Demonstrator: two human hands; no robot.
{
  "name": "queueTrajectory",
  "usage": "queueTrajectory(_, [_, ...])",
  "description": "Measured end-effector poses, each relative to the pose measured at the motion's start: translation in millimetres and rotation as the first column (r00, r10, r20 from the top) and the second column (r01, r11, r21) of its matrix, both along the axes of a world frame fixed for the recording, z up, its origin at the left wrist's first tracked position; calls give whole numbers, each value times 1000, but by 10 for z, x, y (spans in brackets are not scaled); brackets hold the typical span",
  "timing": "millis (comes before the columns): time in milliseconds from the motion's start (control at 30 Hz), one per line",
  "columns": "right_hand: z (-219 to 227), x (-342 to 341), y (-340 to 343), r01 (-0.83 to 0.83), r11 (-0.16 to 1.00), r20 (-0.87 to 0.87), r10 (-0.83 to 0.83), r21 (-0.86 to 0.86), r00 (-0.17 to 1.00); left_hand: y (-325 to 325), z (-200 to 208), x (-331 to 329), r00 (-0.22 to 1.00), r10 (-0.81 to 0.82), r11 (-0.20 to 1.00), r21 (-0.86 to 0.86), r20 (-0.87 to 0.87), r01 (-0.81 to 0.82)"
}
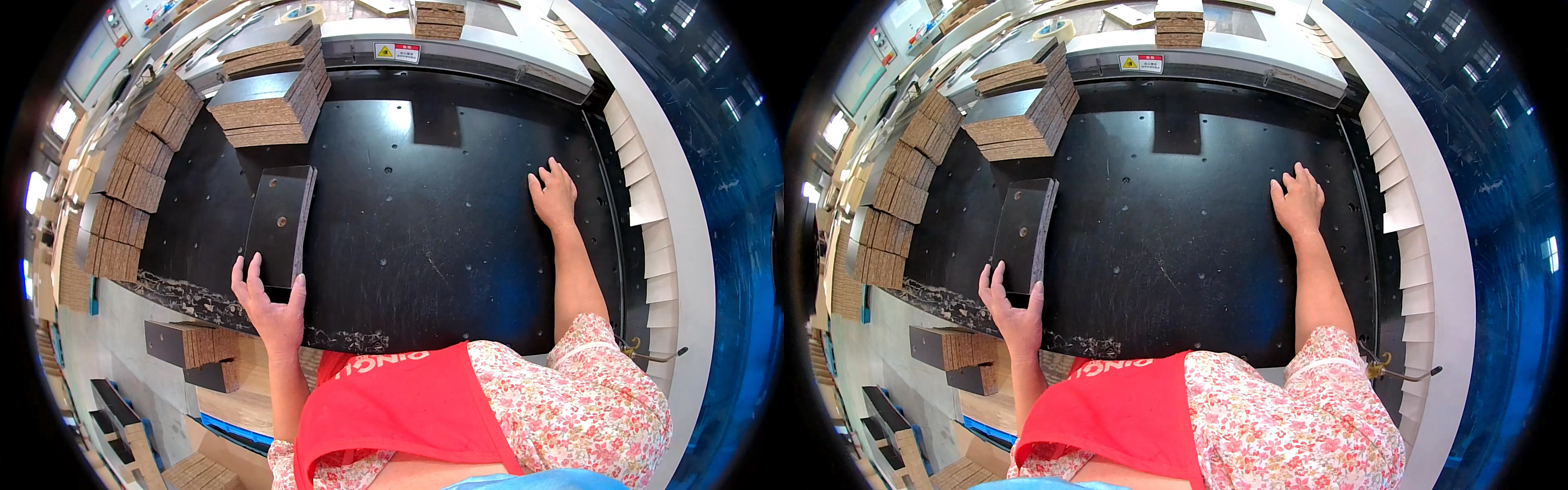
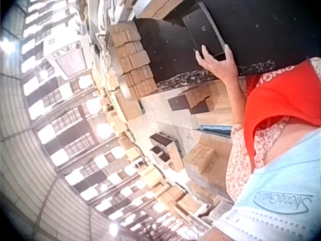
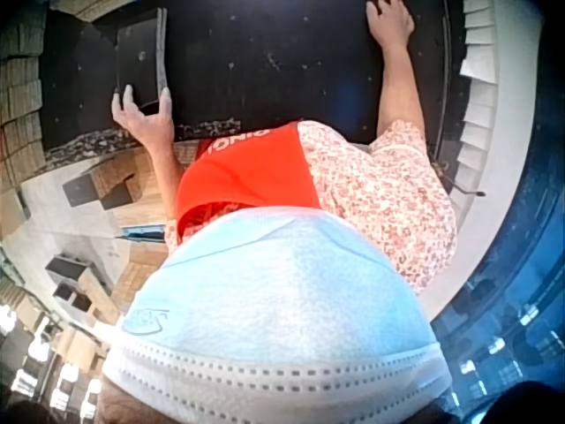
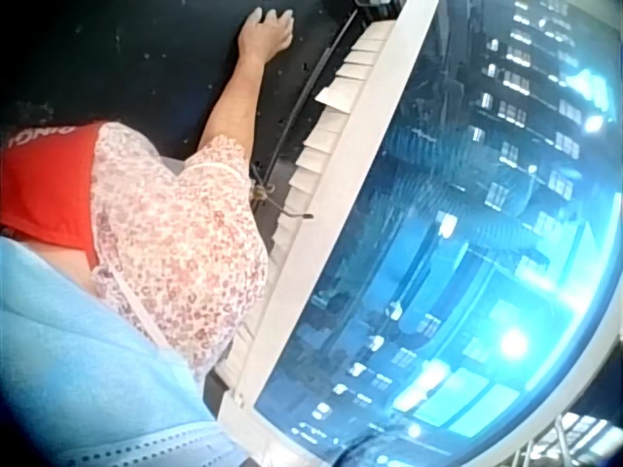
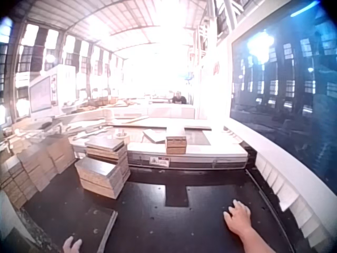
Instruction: The person picks up black panels from a table, stacks them together, cleans the panels using an air nozzle, and places the completed stack onto a blue pallet.
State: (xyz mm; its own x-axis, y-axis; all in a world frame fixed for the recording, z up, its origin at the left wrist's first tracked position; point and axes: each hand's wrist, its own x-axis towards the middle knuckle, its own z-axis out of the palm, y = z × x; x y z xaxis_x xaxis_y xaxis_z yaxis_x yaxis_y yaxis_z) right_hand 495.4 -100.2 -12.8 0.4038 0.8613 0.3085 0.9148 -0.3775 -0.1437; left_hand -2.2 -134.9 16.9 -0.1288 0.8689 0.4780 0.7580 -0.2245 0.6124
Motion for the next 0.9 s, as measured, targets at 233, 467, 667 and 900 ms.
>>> queueTrajectory(233, [1, 2, 2, -11, 1000, 20, 11, 19, 1000, 7, -1, 0, 1000, -3, 1000, 0, 2, 3])
queueTrajectory(467, [-11, 16, 8, -11, 1000, 24, 11, 17, 1000, 1, 4, 1, 1000, -4, 1000, 2, 7, 4])
queueTrajectory(667, [-11, 14, 7, -12, 1000, 23, 12, 20, 1000, -1, 10, 6, 1000, -1, 1000, -1, 13, 1])
queueTrajectory(900, [-29, 33, 2, -30, 999, 32, 29, 36, 999, -1, 15, 7, 1000, -2, 1000, 5, 2, 2])
